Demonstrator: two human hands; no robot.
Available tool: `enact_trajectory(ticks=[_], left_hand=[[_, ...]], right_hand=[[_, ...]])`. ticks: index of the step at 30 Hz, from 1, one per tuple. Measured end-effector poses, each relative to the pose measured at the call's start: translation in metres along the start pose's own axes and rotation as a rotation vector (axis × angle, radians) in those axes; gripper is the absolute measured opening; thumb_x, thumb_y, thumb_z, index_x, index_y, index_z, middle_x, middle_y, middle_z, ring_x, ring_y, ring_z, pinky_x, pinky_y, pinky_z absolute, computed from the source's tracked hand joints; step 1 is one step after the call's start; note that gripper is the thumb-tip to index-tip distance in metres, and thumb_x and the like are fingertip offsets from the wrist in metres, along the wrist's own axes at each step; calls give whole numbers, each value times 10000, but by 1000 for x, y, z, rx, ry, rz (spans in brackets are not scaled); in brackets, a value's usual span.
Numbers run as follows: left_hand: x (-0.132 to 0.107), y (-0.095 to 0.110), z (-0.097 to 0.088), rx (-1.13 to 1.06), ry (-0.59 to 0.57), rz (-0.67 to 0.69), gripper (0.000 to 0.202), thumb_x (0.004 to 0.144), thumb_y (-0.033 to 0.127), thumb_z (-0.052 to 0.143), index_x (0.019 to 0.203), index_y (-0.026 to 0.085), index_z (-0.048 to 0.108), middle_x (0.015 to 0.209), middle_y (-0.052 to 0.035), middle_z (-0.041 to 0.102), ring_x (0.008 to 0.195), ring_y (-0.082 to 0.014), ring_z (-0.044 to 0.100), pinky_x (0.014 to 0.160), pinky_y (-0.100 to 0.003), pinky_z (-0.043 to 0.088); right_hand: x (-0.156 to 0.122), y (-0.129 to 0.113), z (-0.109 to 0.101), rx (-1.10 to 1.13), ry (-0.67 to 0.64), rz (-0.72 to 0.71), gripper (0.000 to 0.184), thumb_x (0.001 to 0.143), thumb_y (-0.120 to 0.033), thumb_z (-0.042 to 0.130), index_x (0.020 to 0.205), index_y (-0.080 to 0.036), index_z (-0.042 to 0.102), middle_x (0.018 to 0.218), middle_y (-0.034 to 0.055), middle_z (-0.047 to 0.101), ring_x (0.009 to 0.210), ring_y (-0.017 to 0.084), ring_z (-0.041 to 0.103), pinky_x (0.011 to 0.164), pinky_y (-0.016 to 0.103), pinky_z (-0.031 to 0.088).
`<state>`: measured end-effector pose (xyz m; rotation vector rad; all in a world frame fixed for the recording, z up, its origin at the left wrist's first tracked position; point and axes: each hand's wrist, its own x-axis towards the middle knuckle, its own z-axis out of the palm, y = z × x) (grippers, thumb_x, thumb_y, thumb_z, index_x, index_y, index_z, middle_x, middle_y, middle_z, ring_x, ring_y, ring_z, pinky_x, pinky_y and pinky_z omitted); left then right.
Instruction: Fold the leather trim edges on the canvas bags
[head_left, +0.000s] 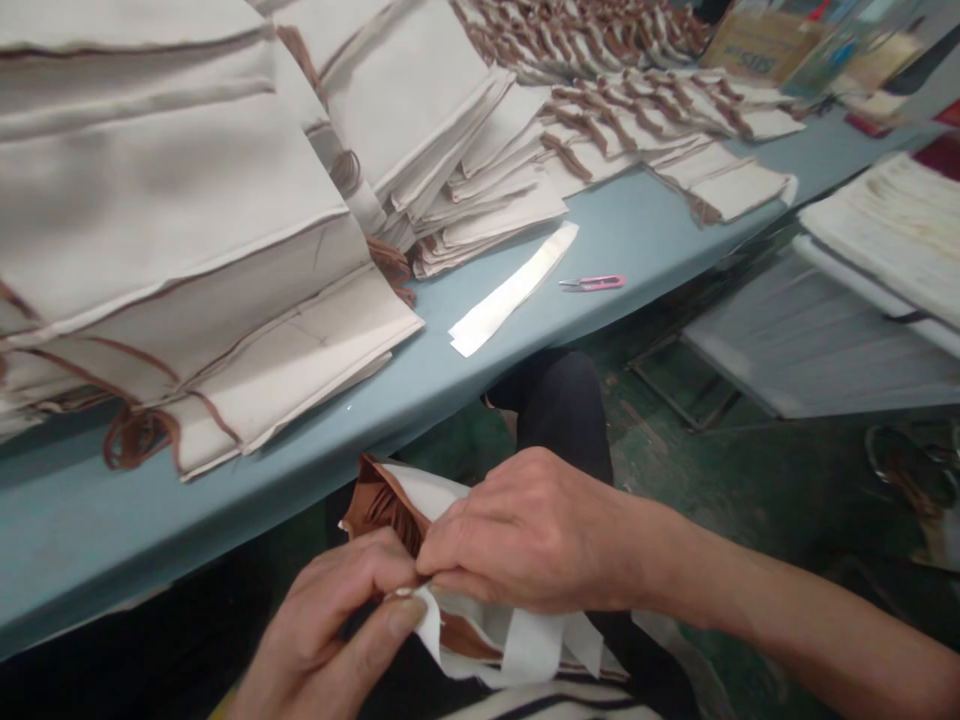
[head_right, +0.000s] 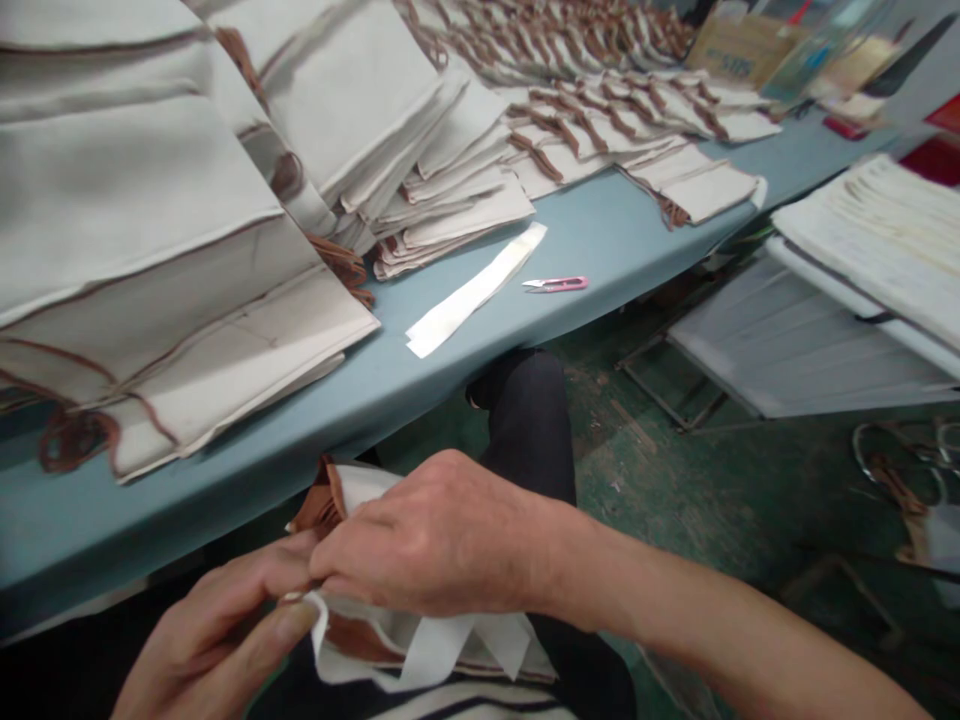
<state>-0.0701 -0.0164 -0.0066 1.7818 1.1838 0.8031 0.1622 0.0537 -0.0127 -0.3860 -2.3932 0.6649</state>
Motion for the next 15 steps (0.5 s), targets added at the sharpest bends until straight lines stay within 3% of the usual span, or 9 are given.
enact_trajectory(ticks=[6,10,15], left_hand=[[-1,1,3,4,-11,19,237,1005,209,651,775,252,689,703,77,710,627,-82,695,665,-115,541],[1,2,5,-1,-11,10,244,995,202,637,759,251,673,689,84,689,603,-76,669,646,-111,531],[0,3,9,13,-12,-26,259,989,212,635,732,237,651,681,79,686,609,-77,682,636,-115,525]], right_hand=[[2,-8,-12,-184,-148,-58,201,1080,-130,553,947,-140,703,792,-20,755,646,123,668,536,310,421],[6,-15,-11,-261,-100,-62,227,1065,-158,539,882,-176,671,662,-36,674,539,142,560,497,328,366],[8,-17,-2,-266,-1,4,279,993,-105,501,770,-215,630,606,-47,644,526,131,547,490,319,314]])
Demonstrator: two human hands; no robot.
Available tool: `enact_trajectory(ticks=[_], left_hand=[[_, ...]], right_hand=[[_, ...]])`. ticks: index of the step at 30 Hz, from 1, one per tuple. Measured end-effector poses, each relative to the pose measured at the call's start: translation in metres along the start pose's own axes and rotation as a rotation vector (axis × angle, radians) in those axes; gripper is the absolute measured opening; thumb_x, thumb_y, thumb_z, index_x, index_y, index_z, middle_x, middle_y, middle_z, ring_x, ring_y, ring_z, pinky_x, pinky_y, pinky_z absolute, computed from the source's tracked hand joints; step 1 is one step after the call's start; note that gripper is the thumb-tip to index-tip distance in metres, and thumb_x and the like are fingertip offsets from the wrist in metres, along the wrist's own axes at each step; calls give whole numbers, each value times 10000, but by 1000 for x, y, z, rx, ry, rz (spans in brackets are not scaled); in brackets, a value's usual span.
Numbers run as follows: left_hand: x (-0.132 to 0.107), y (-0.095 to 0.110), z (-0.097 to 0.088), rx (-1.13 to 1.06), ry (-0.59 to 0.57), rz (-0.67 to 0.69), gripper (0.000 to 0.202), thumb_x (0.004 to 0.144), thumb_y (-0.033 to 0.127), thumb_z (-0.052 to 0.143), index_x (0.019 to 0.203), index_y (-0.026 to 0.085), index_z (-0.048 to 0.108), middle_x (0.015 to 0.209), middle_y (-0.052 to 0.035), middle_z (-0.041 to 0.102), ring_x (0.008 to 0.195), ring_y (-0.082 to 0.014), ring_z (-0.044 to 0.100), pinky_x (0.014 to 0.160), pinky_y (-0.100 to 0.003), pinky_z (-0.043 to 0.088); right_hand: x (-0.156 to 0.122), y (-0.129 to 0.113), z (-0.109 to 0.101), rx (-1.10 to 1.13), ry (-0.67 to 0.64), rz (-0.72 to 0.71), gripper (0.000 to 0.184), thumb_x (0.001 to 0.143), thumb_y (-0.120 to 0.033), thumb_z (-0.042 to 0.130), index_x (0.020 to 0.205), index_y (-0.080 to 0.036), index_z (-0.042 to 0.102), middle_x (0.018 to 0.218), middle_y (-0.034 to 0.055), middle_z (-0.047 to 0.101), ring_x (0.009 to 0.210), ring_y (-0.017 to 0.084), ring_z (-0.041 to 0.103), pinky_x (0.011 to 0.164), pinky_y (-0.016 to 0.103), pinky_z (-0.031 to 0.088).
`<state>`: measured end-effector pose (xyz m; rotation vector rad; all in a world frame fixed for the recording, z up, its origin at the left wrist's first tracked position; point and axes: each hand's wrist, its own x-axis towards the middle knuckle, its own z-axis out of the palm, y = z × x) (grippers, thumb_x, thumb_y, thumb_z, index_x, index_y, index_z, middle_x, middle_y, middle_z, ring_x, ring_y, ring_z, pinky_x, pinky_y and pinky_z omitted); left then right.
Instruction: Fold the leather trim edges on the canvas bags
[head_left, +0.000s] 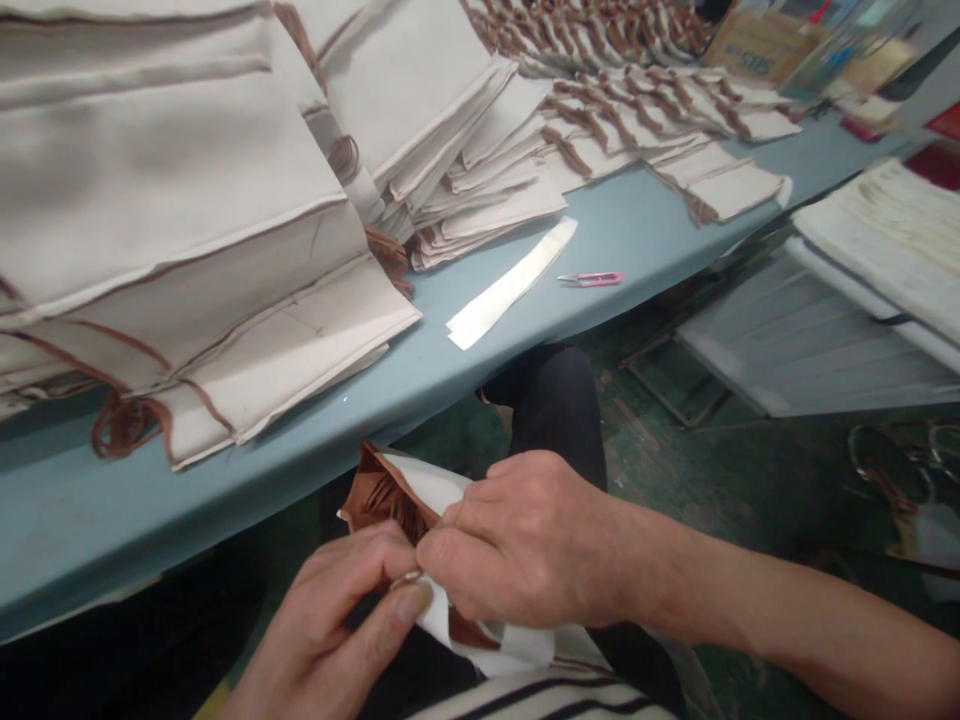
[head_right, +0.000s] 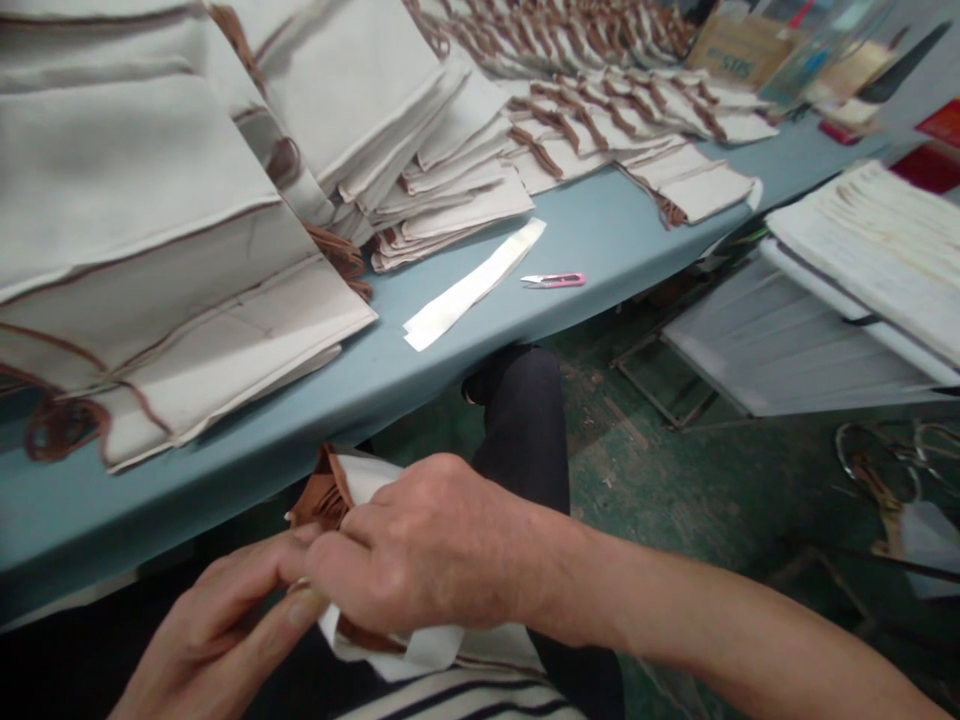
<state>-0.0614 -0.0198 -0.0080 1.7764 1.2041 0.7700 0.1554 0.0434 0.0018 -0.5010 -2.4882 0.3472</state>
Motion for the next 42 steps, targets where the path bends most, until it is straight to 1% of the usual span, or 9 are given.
enact_trajectory(ticks=[4,8,12,18,25,29,35,39,42], left_hand=[[-2,1,8,-32,62,-29,281,963,186,619,692,236,671,622,83,692,531,-74,635,554,-133,484],[-2,-2,17,-69,97,-101,328,966,217,587,653,226,684,581,60,681,505,-92,619,524,-153,471],[2,-6,23,-84,164,-150,346,935,256,593,597,210,654,514,57,574,441,-94,535,460,-162,424],[1,-11,25,-177,139,-182,347,940,297,628,608,198,649,499,53,576,434,-92,502,446,-164,386],[10,-10,22,-63,132,-196,312,926,265,611,632,193,684,497,65,546,432,-84,476,440,-169,345],[14,-12,25,13,196,-221,299,903,280,604,629,194,687,505,58,563,453,-94,469,451,-185,342],[13,-10,27,-46,113,-312,299,896,315,609,638,185,685,521,47,566,477,-102,464,451,-189,342],[11,-3,25,-35,141,-238,302,895,282,606,618,186,680,501,56,556,448,-90,460,435,-178,344],[9,2,22,0,147,-153,297,895,247,617,609,191,672,493,65,563,426,-80,471,426,-166,351]], right_hand=[[-3,7,7,209,25,150,205,920,-142,542,760,-201,656,601,-51,645,535,111,554,508,285,298],[-2,20,5,534,-155,319,104,846,-143,590,800,-187,672,655,-68,635,558,74,541,555,222,322],[5,28,1,667,-254,369,99,810,-94,611,809,-177,666,675,-83,584,556,53,479,586,198,329],[11,30,-6,656,-370,353,97,869,-95,625,814,-174,630,686,-75,564,582,63,481,603,223,299],[22,26,-12,386,-501,356,177,979,-160,582,806,-182,611,678,-34,591,621,116,488,606,271,256],[21,24,-6,288,-510,402,179,1013,-158,550,852,-178,626,714,-8,630,654,138,520,617,284,265],[1,26,4,533,-398,476,83,955,-123,583,909,-180,622,722,-47,588,640,111,509,636,248,311],[-3,24,1,745,-347,544,50,955,-187,597,918,-184,629,685,-77,567,592,93,479,619,227,333],[1,18,-7,808,-356,567,40,930,-195,611,958,-184,636,675,-90,547,582,92,469,619,220,350]])
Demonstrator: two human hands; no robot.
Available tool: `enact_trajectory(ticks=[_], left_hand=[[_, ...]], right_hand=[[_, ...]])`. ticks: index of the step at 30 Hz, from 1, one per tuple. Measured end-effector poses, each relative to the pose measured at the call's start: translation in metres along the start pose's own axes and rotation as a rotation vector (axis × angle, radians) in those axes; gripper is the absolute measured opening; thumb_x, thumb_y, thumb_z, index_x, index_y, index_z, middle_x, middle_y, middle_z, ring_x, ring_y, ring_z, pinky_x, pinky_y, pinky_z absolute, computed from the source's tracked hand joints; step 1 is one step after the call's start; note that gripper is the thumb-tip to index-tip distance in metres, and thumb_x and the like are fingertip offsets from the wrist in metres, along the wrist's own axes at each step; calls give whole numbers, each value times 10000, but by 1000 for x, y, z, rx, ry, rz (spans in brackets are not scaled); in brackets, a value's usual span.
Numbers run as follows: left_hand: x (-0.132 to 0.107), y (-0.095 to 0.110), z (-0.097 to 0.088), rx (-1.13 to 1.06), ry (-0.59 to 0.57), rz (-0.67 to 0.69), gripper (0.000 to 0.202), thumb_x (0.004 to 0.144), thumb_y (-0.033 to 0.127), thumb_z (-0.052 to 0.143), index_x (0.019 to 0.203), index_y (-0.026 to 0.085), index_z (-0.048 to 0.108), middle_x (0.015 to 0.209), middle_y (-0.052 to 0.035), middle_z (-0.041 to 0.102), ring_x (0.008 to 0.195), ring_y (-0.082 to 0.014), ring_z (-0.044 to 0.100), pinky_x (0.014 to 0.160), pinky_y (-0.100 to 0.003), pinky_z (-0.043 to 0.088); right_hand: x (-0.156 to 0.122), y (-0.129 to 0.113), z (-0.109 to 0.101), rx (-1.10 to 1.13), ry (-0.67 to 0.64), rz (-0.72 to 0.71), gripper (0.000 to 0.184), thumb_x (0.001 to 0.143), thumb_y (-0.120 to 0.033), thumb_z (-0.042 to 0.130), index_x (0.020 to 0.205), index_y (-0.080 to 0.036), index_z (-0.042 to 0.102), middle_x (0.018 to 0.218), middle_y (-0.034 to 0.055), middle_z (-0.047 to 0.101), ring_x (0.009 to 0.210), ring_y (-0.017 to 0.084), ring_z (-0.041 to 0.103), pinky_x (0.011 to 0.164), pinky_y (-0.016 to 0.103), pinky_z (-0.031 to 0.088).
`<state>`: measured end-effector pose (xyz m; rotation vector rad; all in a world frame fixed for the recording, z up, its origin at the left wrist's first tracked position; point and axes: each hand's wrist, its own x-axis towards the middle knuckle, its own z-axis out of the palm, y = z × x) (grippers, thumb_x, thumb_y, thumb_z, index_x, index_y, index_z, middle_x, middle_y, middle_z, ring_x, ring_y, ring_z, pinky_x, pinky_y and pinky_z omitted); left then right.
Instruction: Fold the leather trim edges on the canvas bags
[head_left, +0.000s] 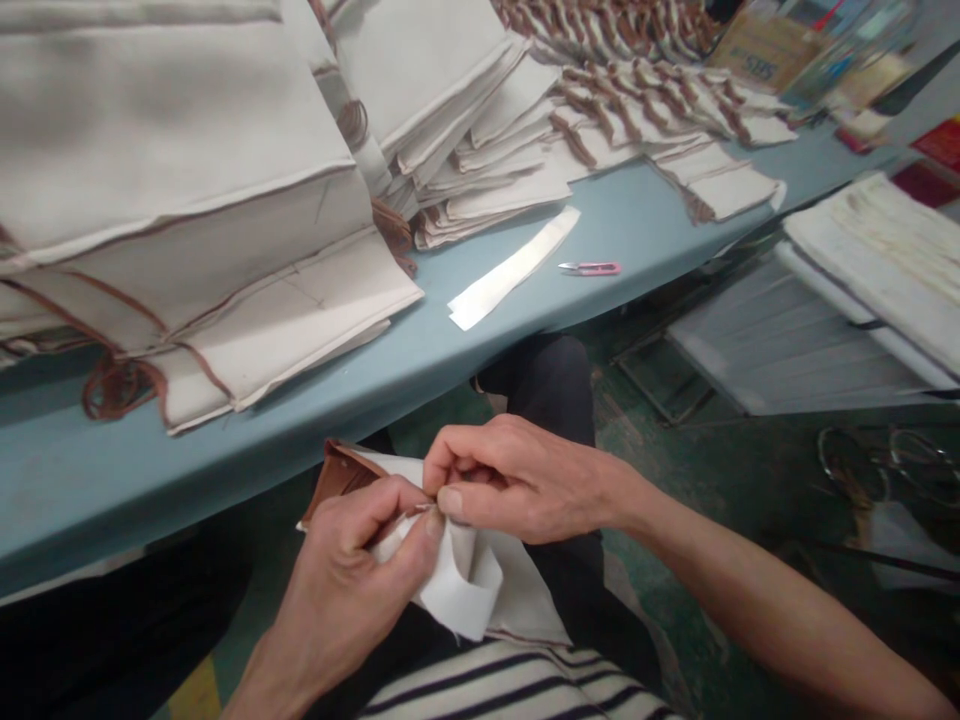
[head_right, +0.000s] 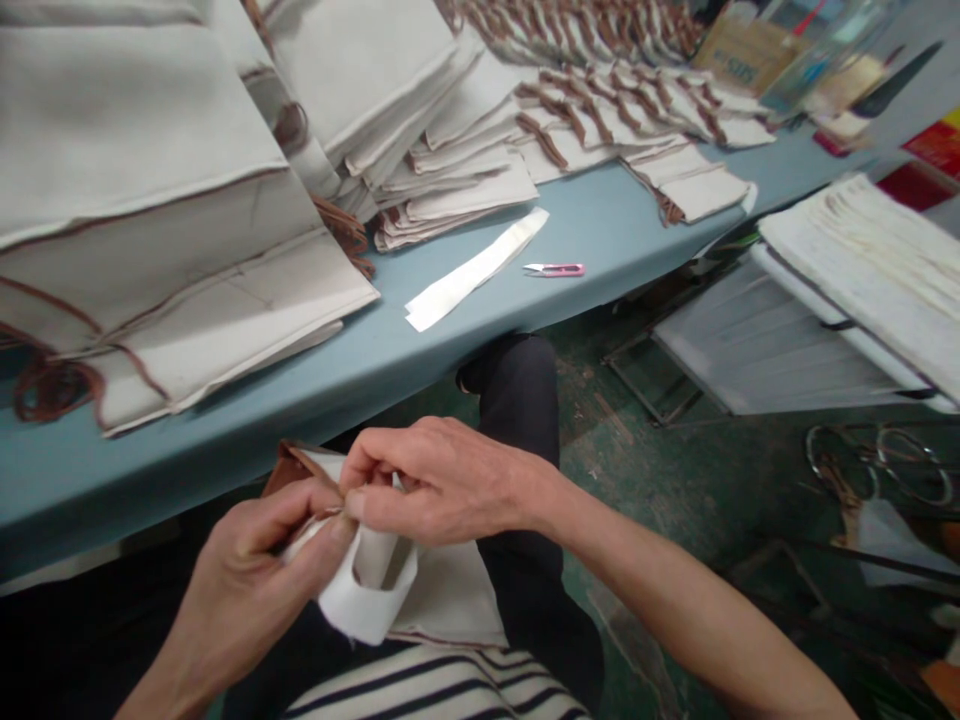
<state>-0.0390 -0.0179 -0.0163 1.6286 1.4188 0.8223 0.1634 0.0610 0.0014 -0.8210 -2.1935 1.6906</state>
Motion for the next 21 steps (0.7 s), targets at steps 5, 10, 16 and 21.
enact_trajectory(ticks=[5,10,16,21], left_hand=[[-3,-5,-7,74,-11,112,267,906,202,640,641,197,674,524,74,569,463,-74,492,465,-170,358],[-6,-14,-15,15,-195,50,289,1010,283,598,752,204,701,613,51,631,543,-105,551,532,-191,433],[-2,-10,-19,-5,-228,64,248,1024,261,596,812,223,718,673,40,700,577,-120,620,578,-203,479],[7,-2,-20,-3,-144,98,193,996,232,629,832,235,732,704,47,728,582,-111,640,566,-181,490]], right_hand=[[-1,-13,3,-117,9,51,207,839,-214,746,1011,-199,633,738,-92,600,607,92,480,632,233,333],[1,-10,9,-234,-34,147,213,837,-327,788,939,-205,646,710,-89,582,640,108,514,634,251,312],[6,-14,6,-338,-83,142,290,887,-443,727,776,-202,610,673,-57,536,640,126,452,614,274,295],[11,-22,1,-338,-84,138,297,890,-418,683,724,-197,576,720,-24,573,677,139,457,633,282,319]])
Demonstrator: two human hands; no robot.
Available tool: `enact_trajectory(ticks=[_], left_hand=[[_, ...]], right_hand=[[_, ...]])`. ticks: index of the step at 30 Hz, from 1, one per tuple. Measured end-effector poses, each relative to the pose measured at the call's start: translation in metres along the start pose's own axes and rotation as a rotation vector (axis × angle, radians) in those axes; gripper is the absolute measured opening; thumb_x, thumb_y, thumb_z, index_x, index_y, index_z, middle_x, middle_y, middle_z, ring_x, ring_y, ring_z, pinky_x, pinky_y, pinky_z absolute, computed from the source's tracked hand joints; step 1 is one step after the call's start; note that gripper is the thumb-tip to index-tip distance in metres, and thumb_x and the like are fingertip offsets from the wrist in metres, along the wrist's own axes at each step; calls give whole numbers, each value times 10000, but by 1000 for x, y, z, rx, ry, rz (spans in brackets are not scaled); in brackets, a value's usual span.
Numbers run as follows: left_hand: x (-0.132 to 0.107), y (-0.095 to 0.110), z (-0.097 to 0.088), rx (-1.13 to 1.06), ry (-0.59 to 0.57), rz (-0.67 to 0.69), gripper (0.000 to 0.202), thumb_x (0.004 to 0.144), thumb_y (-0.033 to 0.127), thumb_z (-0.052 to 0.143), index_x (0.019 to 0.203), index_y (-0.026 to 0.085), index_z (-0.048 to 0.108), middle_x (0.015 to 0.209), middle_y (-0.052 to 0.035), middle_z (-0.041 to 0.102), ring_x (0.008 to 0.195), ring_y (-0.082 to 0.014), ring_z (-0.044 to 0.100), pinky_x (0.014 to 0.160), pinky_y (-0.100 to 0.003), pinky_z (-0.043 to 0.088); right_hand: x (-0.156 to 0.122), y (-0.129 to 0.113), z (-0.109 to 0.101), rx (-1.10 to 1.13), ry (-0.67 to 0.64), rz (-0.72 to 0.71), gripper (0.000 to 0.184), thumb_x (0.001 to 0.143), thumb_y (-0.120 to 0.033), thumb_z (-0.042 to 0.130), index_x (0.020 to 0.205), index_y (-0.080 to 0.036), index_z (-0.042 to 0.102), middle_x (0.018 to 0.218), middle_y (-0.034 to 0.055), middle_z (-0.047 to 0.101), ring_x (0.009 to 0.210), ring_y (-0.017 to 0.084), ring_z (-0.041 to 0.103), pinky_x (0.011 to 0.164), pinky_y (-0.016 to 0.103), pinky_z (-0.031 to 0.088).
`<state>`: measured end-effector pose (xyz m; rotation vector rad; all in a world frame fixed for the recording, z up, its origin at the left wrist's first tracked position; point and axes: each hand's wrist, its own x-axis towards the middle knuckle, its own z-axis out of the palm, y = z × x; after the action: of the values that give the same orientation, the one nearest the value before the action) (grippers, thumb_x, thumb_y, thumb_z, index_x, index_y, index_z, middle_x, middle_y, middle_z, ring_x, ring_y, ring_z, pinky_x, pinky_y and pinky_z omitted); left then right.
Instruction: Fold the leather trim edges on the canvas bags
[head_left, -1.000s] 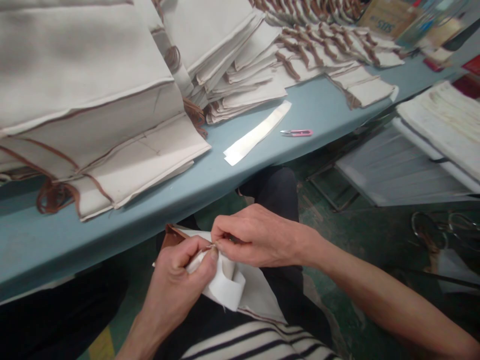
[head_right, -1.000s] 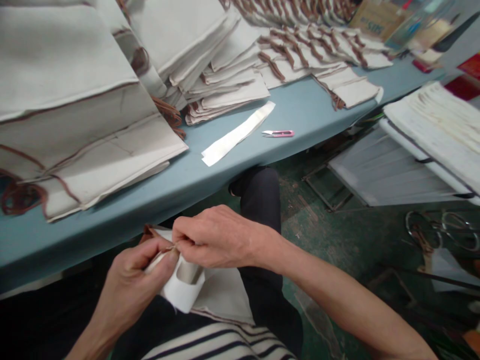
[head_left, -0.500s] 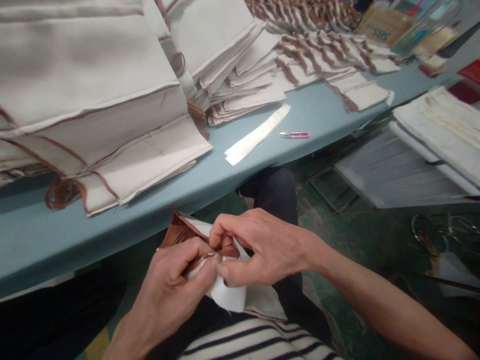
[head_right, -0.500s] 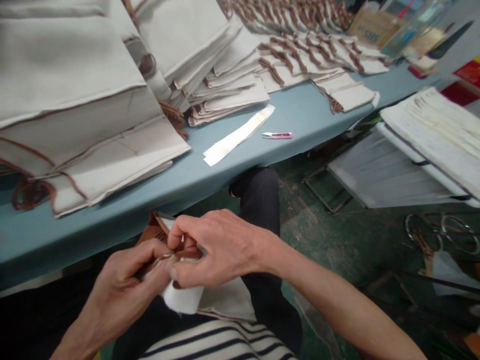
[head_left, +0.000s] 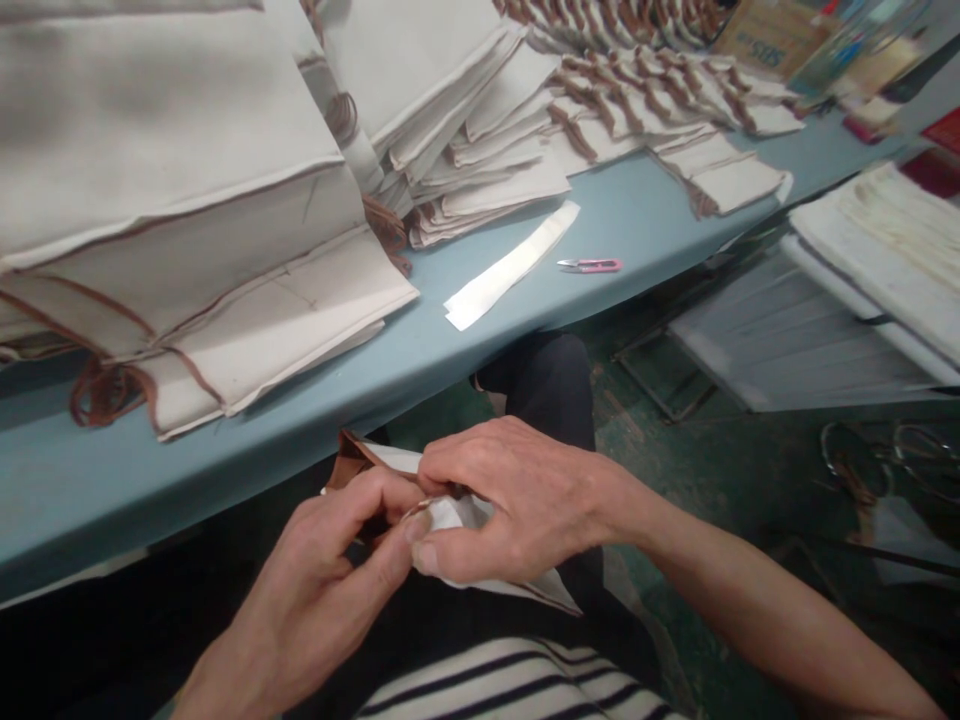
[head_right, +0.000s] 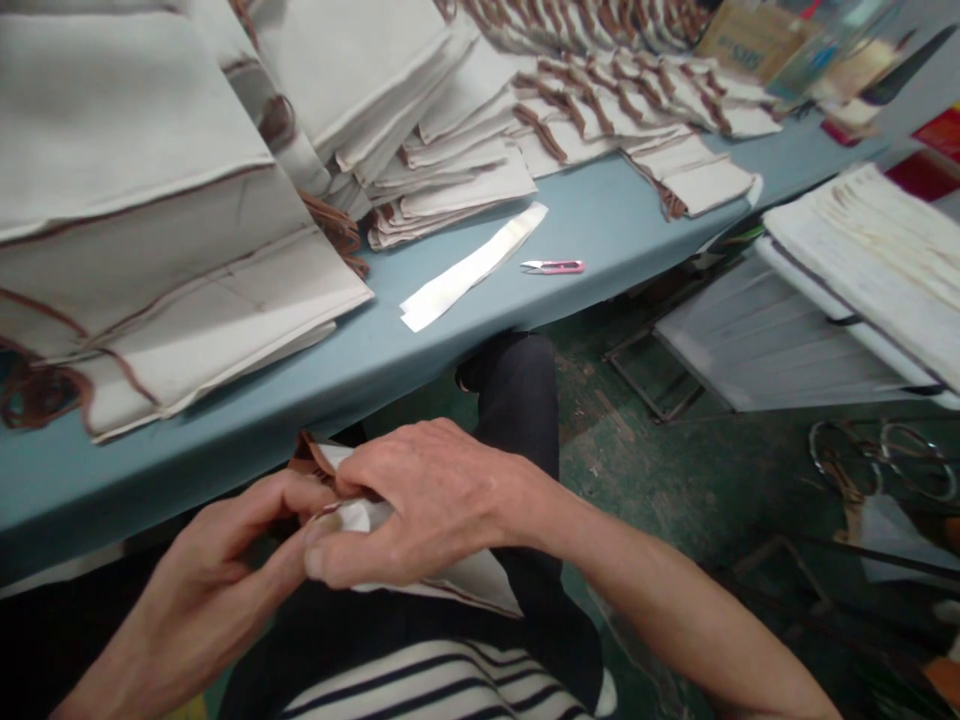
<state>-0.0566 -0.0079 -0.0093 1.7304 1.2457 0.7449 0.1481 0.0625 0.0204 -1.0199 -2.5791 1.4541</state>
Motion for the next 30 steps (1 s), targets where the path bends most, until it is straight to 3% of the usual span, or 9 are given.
enact_trajectory(ticks=[7,14,20,26,30], left_hand=[[3,2,1,43,94,5,186,955,236,667,784,240,740,667,58,734,546,-103,653,536,-154,501],[-7,0,6,266,167,186,93,1019,220,641,1032,269,719,856,46,810,672,-107,760,690,-146,572],[-21,-11,6,364,46,302,197,1049,130,570,1169,268,643,933,2,821,780,-147,804,751,-185,596],[-27,-24,5,473,11,407,440,1070,68,452,1446,273,551,1123,-50,840,974,-191,825,806,-226,606],[-25,-22,5,557,-37,425,401,1122,112,353,1457,257,519,1048,-51,821,884,-185,801,714,-249,573]], right_hand=[[-1,7,1,154,36,61,130,828,-258,655,716,-193,647,623,-67,449,612,108,378,607,256,297],[-3,14,3,273,34,23,97,823,-184,641,728,-176,657,600,-85,431,565,77,403,571,224,281],[-7,14,10,379,58,85,68,788,-162,652,734,-168,692,585,-90,451,541,64,411,546,199,295],[-6,25,27,756,13,145,74,757,-229,652,728,-163,672,621,-68,551,558,78,464,511,183,345],[-9,25,27,998,-82,220,77,771,-243,649,757,-168,656,636,-46,609,591,102,548,545,193,424]])
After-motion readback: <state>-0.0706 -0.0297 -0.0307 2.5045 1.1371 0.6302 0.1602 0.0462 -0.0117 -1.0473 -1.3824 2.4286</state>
